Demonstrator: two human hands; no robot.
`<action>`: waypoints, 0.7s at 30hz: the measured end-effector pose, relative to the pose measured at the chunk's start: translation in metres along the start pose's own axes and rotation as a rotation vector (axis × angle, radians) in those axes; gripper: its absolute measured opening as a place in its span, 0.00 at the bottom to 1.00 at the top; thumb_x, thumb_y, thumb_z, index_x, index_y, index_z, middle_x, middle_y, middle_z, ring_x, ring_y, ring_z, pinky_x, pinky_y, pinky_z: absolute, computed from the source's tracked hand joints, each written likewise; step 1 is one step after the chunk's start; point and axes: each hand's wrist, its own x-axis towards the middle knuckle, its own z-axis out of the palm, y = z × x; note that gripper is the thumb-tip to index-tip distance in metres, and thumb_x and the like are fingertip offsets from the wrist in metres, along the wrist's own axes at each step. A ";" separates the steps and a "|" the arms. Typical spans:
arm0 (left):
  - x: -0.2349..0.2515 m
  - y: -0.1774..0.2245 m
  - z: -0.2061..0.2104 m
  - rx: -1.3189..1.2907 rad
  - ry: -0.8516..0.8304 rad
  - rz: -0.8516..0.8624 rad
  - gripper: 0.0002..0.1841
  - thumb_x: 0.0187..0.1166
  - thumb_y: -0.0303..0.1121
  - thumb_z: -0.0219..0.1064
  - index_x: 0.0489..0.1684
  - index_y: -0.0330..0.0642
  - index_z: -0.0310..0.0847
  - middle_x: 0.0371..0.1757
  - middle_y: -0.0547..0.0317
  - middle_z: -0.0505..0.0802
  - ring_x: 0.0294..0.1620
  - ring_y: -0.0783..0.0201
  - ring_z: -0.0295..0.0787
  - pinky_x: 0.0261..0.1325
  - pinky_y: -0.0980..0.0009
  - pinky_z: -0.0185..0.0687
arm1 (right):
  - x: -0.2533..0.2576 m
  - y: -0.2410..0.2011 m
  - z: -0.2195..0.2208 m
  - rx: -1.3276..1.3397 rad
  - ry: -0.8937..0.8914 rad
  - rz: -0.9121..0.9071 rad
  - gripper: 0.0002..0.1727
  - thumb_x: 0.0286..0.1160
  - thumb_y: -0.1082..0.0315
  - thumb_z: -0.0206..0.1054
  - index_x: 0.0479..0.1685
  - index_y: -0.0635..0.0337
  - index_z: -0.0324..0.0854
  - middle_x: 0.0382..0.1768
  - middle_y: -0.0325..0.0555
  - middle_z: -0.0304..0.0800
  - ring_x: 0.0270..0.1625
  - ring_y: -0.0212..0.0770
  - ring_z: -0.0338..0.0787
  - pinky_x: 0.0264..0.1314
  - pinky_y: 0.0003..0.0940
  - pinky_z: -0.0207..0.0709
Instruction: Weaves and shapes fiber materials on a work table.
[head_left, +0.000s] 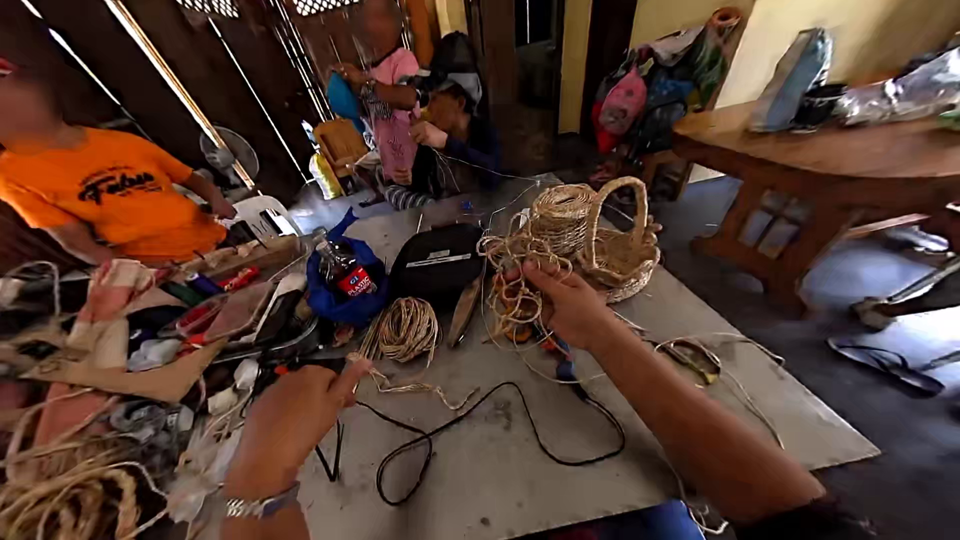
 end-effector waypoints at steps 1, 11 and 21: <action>-0.008 0.001 -0.007 -0.047 0.129 0.106 0.39 0.82 0.70 0.51 0.41 0.39 0.92 0.39 0.44 0.96 0.41 0.39 0.94 0.49 0.28 0.82 | -0.001 -0.001 0.001 0.004 -0.021 -0.017 0.19 0.96 0.61 0.46 0.59 0.62 0.81 0.48 0.44 0.91 0.47 0.37 0.91 0.56 0.35 0.87; 0.064 0.102 0.118 -1.104 0.096 0.447 0.17 0.91 0.42 0.57 0.55 0.37 0.84 0.40 0.56 0.92 0.39 0.64 0.91 0.49 0.62 0.90 | 0.000 0.033 0.016 -0.456 -0.092 -0.082 0.18 0.92 0.58 0.57 0.59 0.63 0.84 0.44 0.47 0.93 0.41 0.38 0.93 0.48 0.38 0.90; 0.049 0.114 0.153 -1.297 0.392 0.489 0.14 0.96 0.43 0.45 0.58 0.47 0.74 0.37 0.63 0.89 0.21 0.73 0.78 0.22 0.77 0.77 | -0.018 0.028 0.003 -0.177 -0.316 0.116 0.17 0.86 0.66 0.62 0.68 0.61 0.79 0.47 0.44 0.92 0.41 0.34 0.91 0.48 0.30 0.88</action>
